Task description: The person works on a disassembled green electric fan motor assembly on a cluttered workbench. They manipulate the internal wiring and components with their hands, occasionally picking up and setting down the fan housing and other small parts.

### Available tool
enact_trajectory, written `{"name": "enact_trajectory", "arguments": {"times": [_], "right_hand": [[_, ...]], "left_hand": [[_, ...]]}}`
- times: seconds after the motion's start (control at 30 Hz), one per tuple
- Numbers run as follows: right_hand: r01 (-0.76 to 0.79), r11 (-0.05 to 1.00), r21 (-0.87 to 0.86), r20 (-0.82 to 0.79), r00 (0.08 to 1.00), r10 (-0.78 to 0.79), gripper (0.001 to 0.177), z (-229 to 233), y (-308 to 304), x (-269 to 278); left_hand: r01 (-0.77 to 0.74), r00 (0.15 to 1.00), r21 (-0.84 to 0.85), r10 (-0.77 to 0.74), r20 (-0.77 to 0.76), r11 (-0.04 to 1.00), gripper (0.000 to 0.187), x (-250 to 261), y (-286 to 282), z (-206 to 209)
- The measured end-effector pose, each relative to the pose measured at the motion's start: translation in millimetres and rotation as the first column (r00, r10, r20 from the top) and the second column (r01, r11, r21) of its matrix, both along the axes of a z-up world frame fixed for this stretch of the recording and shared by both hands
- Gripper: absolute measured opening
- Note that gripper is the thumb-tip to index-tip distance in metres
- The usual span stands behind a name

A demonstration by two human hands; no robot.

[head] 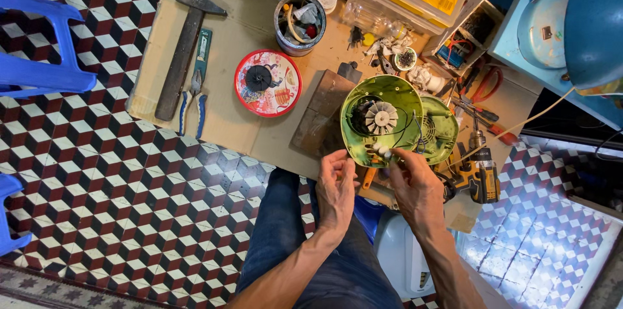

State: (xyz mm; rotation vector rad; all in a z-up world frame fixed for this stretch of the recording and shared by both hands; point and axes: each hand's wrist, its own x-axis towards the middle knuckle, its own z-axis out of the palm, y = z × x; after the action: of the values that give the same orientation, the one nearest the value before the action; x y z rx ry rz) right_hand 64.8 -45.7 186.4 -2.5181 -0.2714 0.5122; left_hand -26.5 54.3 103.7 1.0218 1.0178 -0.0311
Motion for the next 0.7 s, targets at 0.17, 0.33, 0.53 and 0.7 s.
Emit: {"name": "enact_trajectory", "arguments": {"times": [0.17,0.33,0.53,0.7], "right_hand": [[-0.181,0.983,-0.014,0.127,0.975,0.181,0.030,-1,0,-7],[-0.265,0.960,0.094,0.223,0.945,0.239,0.024,-4,-6,-8],[0.172,0.972,0.160,-0.076,0.984,-0.161,0.023,-18,-2,-8],[0.330,0.900,0.283,-0.202,0.938,-0.280,0.030,-23,-2,2]], "left_hand": [[0.017,1.000,-0.367,-0.024,-0.014,0.930,0.037,25,-9,15],[-0.090,0.996,-0.512,0.087,-0.029,0.855,0.040,32,-20,8],[-0.158,0.985,-0.470,0.170,-0.017,0.868,0.041,34,-41,-5],[-0.346,0.929,-0.481,0.365,-0.056,0.806,0.040,36,-58,-14]]}}
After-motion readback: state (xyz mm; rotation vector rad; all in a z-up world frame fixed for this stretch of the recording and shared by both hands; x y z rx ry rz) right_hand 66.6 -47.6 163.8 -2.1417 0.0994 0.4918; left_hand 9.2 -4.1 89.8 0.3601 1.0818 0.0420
